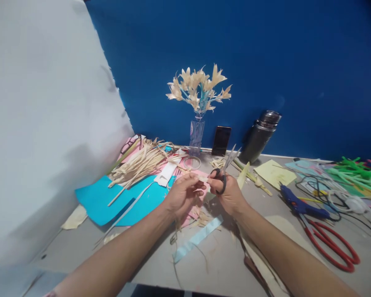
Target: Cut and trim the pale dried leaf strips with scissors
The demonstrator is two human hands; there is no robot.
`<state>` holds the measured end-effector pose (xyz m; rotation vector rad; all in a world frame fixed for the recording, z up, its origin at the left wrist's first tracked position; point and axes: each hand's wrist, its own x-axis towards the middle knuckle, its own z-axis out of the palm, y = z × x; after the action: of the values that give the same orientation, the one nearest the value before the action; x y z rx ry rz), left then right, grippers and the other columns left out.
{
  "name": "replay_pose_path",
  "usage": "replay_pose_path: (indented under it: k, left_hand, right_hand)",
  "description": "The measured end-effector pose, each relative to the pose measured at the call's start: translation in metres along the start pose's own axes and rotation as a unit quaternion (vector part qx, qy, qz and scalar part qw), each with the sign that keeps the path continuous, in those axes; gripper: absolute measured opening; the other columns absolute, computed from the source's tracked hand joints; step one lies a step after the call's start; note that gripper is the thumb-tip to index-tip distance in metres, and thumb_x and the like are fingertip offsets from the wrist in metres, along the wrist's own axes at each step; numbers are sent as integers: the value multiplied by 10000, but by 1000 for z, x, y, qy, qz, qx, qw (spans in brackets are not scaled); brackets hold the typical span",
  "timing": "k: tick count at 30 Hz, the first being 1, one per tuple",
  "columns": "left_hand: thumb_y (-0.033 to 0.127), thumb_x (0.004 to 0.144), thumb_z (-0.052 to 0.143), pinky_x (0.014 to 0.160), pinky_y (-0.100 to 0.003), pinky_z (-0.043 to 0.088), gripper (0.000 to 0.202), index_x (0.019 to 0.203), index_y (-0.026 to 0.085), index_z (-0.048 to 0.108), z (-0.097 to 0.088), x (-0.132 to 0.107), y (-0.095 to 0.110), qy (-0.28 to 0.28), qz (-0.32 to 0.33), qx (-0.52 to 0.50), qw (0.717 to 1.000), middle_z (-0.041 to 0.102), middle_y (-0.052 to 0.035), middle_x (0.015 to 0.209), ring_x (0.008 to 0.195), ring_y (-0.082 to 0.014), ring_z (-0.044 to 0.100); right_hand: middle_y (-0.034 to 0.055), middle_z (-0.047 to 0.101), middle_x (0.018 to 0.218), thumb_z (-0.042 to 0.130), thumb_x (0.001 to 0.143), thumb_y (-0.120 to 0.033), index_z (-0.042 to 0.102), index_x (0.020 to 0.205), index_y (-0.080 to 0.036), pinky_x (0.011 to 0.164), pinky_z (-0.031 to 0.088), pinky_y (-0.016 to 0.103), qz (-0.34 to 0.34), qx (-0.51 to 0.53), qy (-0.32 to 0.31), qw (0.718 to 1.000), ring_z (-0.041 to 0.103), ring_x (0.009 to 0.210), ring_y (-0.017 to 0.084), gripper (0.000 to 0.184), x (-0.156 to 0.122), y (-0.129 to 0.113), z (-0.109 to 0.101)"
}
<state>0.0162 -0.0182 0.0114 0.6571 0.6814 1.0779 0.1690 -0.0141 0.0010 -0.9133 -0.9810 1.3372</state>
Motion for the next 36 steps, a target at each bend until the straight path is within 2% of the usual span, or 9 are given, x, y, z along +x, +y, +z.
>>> replay_pose_path:
  k: [4,8,11,15,22,28,36]
  left_hand:
    - [221,708,718,564,-266,483,152,717,147,585,-3,1,3,-7,-3,5,1000,653,-47,710,606,-143,598]
    - [173,658,727,628,-271,504,161,651,142,569,-8,4,15,-8,9,14,1000,604,-6,617,583,-126,599]
    - [183,643,748,585,-253,479,190,646,144,562,-11,5,22,-9,18,32,999,547,30,572,528,-110,577]
    - [223,654,764,541,-215,441,207,663,135,577,-13,5,26,-9,34,80,996,552,24,582,528,-103,584]
    - [238,660,758,533,-203,433,205,653,143,577,-13,4,29,-9,40,108,993,557,20,563,510,-94,573]
    - [246,664,751,526,-197,412,194,641,136,593,-14,4,30,-10,40,137,990,598,-7,550,498,-95,572]
    - [258,669,760,538,-205,416,200,638,135,606,-15,5,32,-16,44,146,988,592,4,543,505,-92,567]
  right_hand:
    - [-44,536,621,822,654,-362,610,805,-165,505,304,223,15,-82,-46,995,401,524,82,325,-6,-5,-6]
    - [3,587,606,729,730,-544,634,766,-142,462,282,229,74,-210,-185,957,409,489,91,414,-8,-15,-15]
    - [41,647,651,679,735,-633,634,774,-135,453,293,228,106,-238,-255,931,444,480,97,502,-9,-19,-20]
    - [51,661,633,666,741,-657,631,758,-131,469,323,226,124,-236,-305,914,506,510,116,527,-11,-19,-19]
    - [61,657,615,645,756,-675,614,689,-127,463,320,225,113,-239,-327,907,514,512,117,552,-12,-17,-21]
    - [26,607,550,644,807,-563,596,628,-139,466,309,230,110,-255,-330,902,455,472,94,463,-11,-20,-22]
    - [-1,542,486,670,790,-460,570,542,-151,468,265,233,125,-258,-310,906,388,456,82,408,-10,-15,-23]
